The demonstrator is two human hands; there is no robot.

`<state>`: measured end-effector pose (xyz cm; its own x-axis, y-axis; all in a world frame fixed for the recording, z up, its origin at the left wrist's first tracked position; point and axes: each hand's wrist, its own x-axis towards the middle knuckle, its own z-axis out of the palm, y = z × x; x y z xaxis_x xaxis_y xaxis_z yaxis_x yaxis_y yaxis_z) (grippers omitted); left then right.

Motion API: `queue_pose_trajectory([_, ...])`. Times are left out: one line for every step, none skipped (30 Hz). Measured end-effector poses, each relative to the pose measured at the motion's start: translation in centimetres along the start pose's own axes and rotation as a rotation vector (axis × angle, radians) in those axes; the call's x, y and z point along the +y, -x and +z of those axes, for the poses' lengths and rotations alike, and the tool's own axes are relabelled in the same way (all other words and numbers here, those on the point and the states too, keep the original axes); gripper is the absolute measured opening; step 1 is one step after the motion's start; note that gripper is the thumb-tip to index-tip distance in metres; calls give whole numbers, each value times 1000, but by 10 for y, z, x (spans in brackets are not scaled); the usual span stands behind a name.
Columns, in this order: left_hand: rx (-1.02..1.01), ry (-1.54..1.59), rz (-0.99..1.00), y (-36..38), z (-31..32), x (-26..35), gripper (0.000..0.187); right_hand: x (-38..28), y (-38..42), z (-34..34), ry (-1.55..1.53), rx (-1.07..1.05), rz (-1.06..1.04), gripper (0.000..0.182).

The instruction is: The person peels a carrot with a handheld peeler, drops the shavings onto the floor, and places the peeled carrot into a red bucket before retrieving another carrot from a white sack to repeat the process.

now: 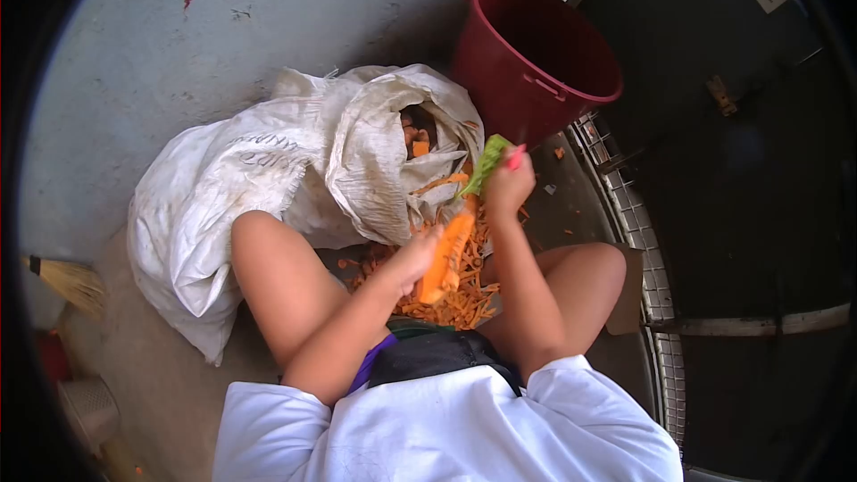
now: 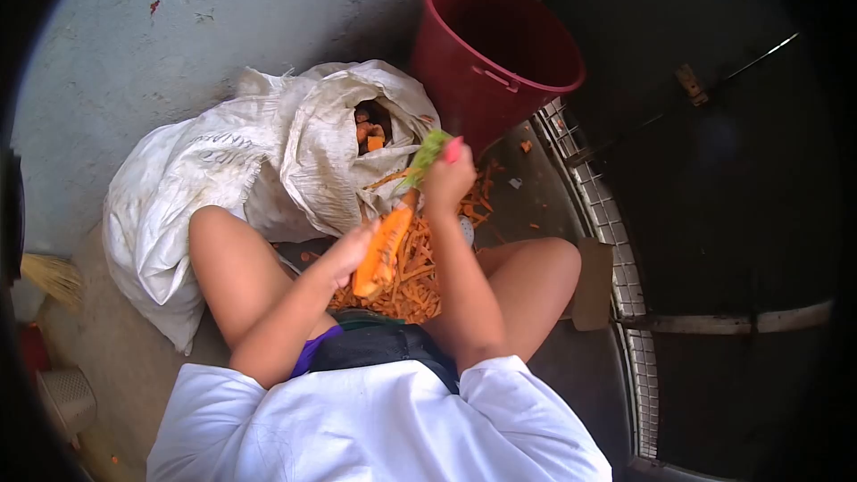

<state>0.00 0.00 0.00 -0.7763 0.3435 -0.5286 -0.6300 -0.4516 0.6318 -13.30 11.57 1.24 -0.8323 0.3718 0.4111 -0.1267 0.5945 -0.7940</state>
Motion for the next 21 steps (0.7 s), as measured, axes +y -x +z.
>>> queue_pose_trajectory([2, -18, 44, 4, 5, -2, 38, 12, -16, -1, 95, 63, 30, 23])
queue_pose_trajectory([-65, -29, -7, 15, 10, 7, 36, 20, -29, -2, 125, 109, 52, 23])
queue_pose_trajectory([-56, -26, -20, 24, 8, 10, 36, 22, -30, -1, 150, 145, 96, 23])
queue_pose_trajectory([-68, -18, -16, 25, 11, 13, 36, 24, -36, -5, 158, 179, 99, 23])
queue_pose_trajectory([-79, -10, -10, 25, 12, 15, 36, 26, -38, -6, 91, 151, 121, 23])
queue_pose_trajectory([-43, 29, 28, 14, 8, 19, 37, 15, -45, -7, 9, 135, 128, 23])
queue_pose_trajectory([7, 82, 39, 9, 1, 13, 38, 8, -40, -13, -57, 98, 157, 24])
queue_pose_trajectory([48, 142, 54, 1, -2, 8, 38, 2, -33, -17, -208, 40, 159, 24])
queue_pose_trajectory([31, 229, 18, -2, -5, 7, 37, 3, -23, -17, -283, -16, 144, 22])
queue_pose_trajectory([15, 313, -16, -7, -8, 8, 36, -9, -10, -19, -335, -79, 172, 22])
queue_pose_trajectory([-1, 394, -49, -10, -11, 10, 35, -22, 5, -22, -390, -140, 200, 23])
queue_pose_trajectory([-20, 355, -46, -9, -15, 11, 38, -34, 21, -25, -441, -222, 228, 24])
queue_pose_trajectory([-18, 400, -26, -9, -14, 11, 37, -42, 36, -27, -491, -300, 254, 26])
queue_pose_trajectory([-19, 442, -6, -11, -13, 11, 36, -45, 47, -25, -503, -335, 254, 26])
queue_pose_trajectory([-20, 488, 12, -11, -11, 10, 36, -47, 56, -24, -513, -371, 254, 27])
queue_pose_trajectory([-27, 492, 15, -11, -10, 10, 35, -48, 63, -24, -411, -372, 162, 26])
queue_pose_trajectory([-33, 495, 19, -10, -10, 10, 35, -34, 67, -16, -271, -375, 78, 21])
queue_pose_trajectory([-41, 498, 23, -8, -9, 11, 35, -39, 70, -19, -203, -379, 62, 17])
queue_pose_trajectory([-50, 500, 27, -8, -9, 11, 35, -44, 71, -22, -134, -382, 44, 13])
queue_pose_trajectory([-54, 466, 30, -9, -10, 10, 35, -43, 70, -22, -108, -347, 13, 12])
queue_pose_trajectory([-60, 429, 34, -11, -11, 9, 36, -41, 68, -20, -82, -309, -20, 11])
